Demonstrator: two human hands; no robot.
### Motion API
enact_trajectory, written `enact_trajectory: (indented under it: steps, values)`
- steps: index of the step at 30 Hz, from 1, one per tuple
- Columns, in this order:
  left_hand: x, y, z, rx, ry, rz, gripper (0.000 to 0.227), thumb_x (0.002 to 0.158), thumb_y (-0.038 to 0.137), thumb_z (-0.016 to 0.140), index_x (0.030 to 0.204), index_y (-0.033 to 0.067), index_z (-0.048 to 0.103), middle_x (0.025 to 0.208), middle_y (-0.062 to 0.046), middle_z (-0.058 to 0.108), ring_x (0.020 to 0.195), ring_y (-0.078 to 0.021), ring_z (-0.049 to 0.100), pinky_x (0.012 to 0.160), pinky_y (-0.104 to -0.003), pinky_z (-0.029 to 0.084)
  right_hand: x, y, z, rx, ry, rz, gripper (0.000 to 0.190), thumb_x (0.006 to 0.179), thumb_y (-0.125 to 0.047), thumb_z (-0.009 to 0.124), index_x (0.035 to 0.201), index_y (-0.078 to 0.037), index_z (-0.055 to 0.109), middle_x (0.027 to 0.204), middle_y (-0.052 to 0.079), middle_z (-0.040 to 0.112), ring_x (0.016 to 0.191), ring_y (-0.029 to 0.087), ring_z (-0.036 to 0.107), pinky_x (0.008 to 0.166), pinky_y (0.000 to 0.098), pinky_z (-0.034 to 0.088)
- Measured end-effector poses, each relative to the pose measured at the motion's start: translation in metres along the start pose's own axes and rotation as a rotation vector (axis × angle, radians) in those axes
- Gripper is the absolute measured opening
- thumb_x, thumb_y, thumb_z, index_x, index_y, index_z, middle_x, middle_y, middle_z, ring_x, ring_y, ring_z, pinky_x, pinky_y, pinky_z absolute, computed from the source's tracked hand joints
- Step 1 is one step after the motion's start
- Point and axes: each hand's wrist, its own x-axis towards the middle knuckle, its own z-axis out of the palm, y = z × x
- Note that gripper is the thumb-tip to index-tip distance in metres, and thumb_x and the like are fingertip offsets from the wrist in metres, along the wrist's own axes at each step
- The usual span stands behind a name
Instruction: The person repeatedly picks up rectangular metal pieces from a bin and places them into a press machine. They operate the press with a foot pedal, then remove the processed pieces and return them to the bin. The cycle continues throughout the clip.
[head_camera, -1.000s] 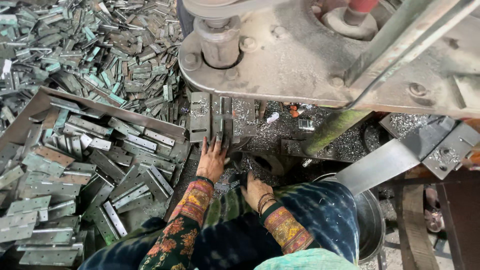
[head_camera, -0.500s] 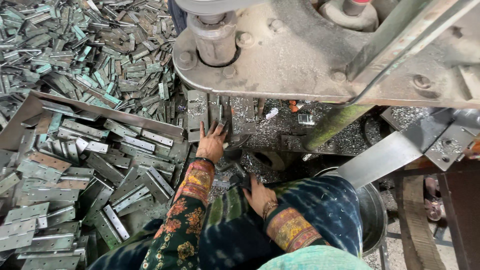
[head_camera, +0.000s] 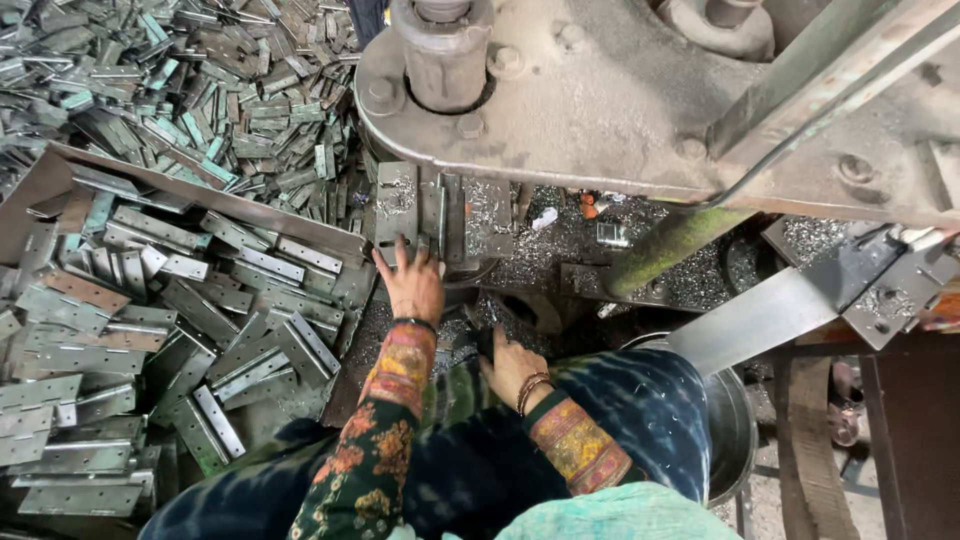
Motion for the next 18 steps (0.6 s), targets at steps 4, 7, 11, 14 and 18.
enact_trajectory:
  steps: [4, 7, 11, 14, 18]
  values:
    - [0.029, 0.001, -0.002, 0.045, -0.114, -0.029, 0.034, 0.097, 0.021, 0.052, 0.125, 0.0179, 0.071, 0.143, -0.001, 0.058, 0.154, -0.0380, 0.024, 0.118, -0.078, 0.002, 0.008, -0.003, 0.011, -0.006, -0.058, 0.065, 0.077, 0.098, -0.051, 0.055, 0.156, -0.008, 0.027, 0.115, 0.023, 0.070, 0.097, 0.042, 0.072, 0.081, 0.0516, 0.059]
    - [0.031, 0.001, 0.001, 0.077, -0.047, -0.006, 0.036, 0.094, 0.022, 0.052, 0.123, 0.0161, 0.072, 0.141, -0.002, 0.059, 0.152, -0.0383, 0.024, 0.116, -0.077, 0.001, -0.001, 0.010, 0.047, 0.111, 0.039, 0.043, 0.074, 0.098, -0.048, 0.052, 0.157, -0.011, 0.024, 0.122, 0.023, 0.065, 0.098, 0.044, 0.069, 0.081, 0.0550, 0.057]
    - [0.015, 0.000, -0.003, 0.098, 0.030, 0.023, 0.035, 0.092, 0.022, 0.053, 0.121, 0.0178, 0.073, 0.144, -0.003, 0.057, 0.153, -0.0379, 0.023, 0.115, -0.079, 0.000, -0.005, 0.018, 0.067, 0.111, 0.046, 0.022, 0.073, 0.100, -0.048, 0.053, 0.156, -0.011, 0.025, 0.127, 0.026, 0.062, 0.101, 0.047, 0.067, 0.084, 0.0552, 0.056]
    - [0.007, 0.004, -0.012, 0.091, -0.008, 0.035, 0.034, 0.094, 0.023, 0.052, 0.120, 0.0185, 0.073, 0.146, -0.003, 0.055, 0.156, -0.0400, 0.018, 0.114, -0.080, -0.003, 0.002, 0.009, 0.041, 0.108, 0.054, 0.047, 0.074, 0.098, -0.046, 0.055, 0.157, -0.013, 0.025, 0.122, 0.024, 0.066, 0.100, 0.046, 0.068, 0.084, 0.0559, 0.056]
    - [0.007, 0.011, -0.016, 0.078, -0.066, 0.056, 0.040, 0.095, 0.024, 0.050, 0.129, 0.0171, 0.070, 0.149, -0.002, 0.052, 0.155, -0.0386, 0.014, 0.112, -0.083, -0.007, -0.001, -0.008, -0.002, 0.046, -0.008, 0.054, 0.076, 0.096, -0.046, 0.059, 0.156, -0.012, 0.027, 0.115, 0.023, 0.069, 0.097, 0.044, 0.071, 0.084, 0.0548, 0.057]
